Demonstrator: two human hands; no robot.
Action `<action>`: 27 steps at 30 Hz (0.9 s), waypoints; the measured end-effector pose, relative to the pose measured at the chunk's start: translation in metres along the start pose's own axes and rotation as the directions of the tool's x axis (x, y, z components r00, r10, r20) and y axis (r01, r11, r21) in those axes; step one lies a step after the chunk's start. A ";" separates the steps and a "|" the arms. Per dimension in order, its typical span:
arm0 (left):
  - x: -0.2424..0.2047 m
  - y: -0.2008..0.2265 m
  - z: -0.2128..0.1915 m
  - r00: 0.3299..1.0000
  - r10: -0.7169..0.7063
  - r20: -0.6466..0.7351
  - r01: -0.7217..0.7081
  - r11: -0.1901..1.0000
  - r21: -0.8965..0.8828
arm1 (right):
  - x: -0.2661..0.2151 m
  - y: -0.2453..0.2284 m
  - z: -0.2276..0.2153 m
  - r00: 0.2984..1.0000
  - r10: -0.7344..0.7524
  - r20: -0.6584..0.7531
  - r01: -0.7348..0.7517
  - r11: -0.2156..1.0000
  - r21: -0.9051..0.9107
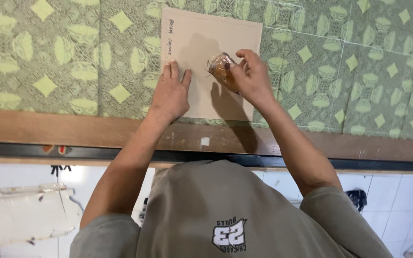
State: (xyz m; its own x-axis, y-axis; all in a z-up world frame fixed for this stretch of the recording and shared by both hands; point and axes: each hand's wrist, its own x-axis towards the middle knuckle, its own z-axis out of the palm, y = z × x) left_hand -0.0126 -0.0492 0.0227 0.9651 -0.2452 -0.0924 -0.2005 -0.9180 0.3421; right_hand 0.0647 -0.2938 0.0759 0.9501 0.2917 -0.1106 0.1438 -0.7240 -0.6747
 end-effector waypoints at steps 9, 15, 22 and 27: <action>-0.005 -0.081 0.003 0.952 0.272 -0.140 -0.293 0.942 -0.165 | 0.051 -0.060 0.096 0.970 0.240 0.029 -0.208 0.767 0.607; -0.001 -0.104 -0.003 0.932 0.333 -0.146 -0.358 0.909 -0.214 | 0.118 -0.071 0.145 0.952 0.302 -0.039 -0.240 0.824 0.514; 0.004 -0.125 -0.011 0.911 0.406 -0.071 -0.410 0.876 -0.255 | 0.172 -0.076 0.167 0.956 0.234 -0.180 -0.154 0.915 0.374; 0.005 -0.131 -0.012 0.901 0.429 -0.063 -0.427 0.852 -0.303 | 0.171 -0.079 0.168 0.967 0.147 -0.210 -0.105 0.974 0.200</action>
State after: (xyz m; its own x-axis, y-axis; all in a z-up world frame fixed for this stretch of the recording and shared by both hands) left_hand 0.0203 0.0736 -0.0118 0.7941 -0.5954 0.1222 -0.5316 -0.5828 0.6146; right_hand 0.1687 -0.0814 -0.0123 0.9976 0.0443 -0.0528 -0.0147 -0.6111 -0.7914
